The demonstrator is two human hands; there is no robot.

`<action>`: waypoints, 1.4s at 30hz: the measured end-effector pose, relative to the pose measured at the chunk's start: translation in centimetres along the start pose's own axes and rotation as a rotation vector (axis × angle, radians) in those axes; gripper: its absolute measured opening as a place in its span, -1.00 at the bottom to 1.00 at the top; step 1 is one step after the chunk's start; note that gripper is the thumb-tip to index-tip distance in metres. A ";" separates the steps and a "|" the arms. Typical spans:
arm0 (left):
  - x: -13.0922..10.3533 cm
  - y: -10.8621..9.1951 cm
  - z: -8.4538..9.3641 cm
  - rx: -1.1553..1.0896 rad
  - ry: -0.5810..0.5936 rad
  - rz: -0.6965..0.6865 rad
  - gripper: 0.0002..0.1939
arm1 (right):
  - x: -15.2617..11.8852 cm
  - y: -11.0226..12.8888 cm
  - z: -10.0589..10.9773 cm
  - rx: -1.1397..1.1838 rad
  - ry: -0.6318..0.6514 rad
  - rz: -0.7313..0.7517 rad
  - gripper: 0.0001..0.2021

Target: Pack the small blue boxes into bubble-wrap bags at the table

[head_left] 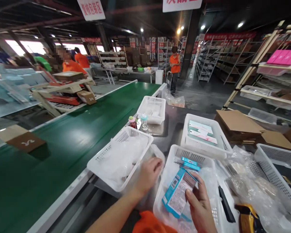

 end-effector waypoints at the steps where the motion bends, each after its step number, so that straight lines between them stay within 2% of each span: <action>1: -0.5 -0.6 -1.9 -0.030 0.132 -0.012 -0.79 | 0.0 0.7 -1.0 0.001 0.058 0.050 -0.42; 3: -1.3 -0.8 -4.3 -0.115 0.278 0.024 -0.71 | -0.2 1.7 -2.5 0.000 0.125 0.115 -0.45; 4: -1.4 -0.7 -4.6 -0.143 0.278 0.049 -0.69 | -0.2 2.0 -2.7 -0.019 0.125 0.135 -0.46; 8: -1.5 0.0 -3.1 -0.128 0.172 0.066 -0.74 | 0.0 2.4 -1.4 -0.231 -0.008 0.241 -0.53; 11: -2.0 -0.2 -2.8 -0.073 0.174 0.033 -0.76 | 0.1 3.1 -0.5 -0.539 -0.105 0.438 -0.61; 13: -2.6 -0.6 -2.7 -0.012 0.147 -0.009 -0.74 | -0.3 3.6 -1.5 -0.786 -0.063 0.611 -0.61; 17: -3.5 -1.9 -1.3 0.173 -0.076 -0.178 -0.72 | -2.0 4.6 -4.1 -1.161 0.012 0.850 -0.59; 20: -4.1 -2.3 -0.7 0.210 -0.151 -0.266 -0.73 | -2.7 5.3 -5.3 -1.319 -0.001 0.910 -0.59; 24: -4.3 -3.1 -0.2 0.161 -0.158 -0.345 -0.76 | -2.0 4.9 -5.5 -1.395 0.025 0.842 -0.58; 26: -4.4 -3.4 -0.9 0.168 -0.088 -0.385 -0.75 | -1.5 4.9 -5.0 -1.308 0.065 0.761 -0.58; 28: -4.3 -3.0 -1.3 0.202 -0.048 -0.385 -0.74 | -1.0 5.3 -3.9 -1.101 0.111 0.629 -0.60; 32: -3.6 0.2 -1.5 0.365 -0.079 -0.208 -0.69 | 0.3 5.4 -0.9 -0.460 0.137 0.178 -0.55; 34: -3.4 1.8 -2.8 0.385 0.012 -0.136 -0.66 | 0.5 5.1 -0.8 -0.155 0.142 0.019 -0.48; 36: -3.7 3.0 -4.8 0.229 0.152 -0.085 -0.66 | 0.8 4.8 -1.8 0.049 0.165 -0.040 -0.46; 38: -4.3 4.3 -6.4 -0.082 0.227 0.045 -0.69 | 1.1 4.2 -3.0 0.140 0.184 -0.055 -0.46; 40: -5.0 6.0 -7.0 -0.380 0.191 0.244 -0.69 | 1.6 3.1 -3.7 0.150 0.178 -0.055 -0.45; 42: -5.5 7.3 -6.8 -0.511 0.108 0.377 -0.67 | 1.9 1.9 -3.7 0.131 0.148 -0.054 -0.45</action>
Point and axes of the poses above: each hand's wrist, its own x-axis towards the middle knuckle, its own z-axis out of the back of the hand, y = z × x, the point moved 9 cm from there along x, towards the middle knuckle, and after that the axes turned 9 degrees about -x, right-handed, at the moved point
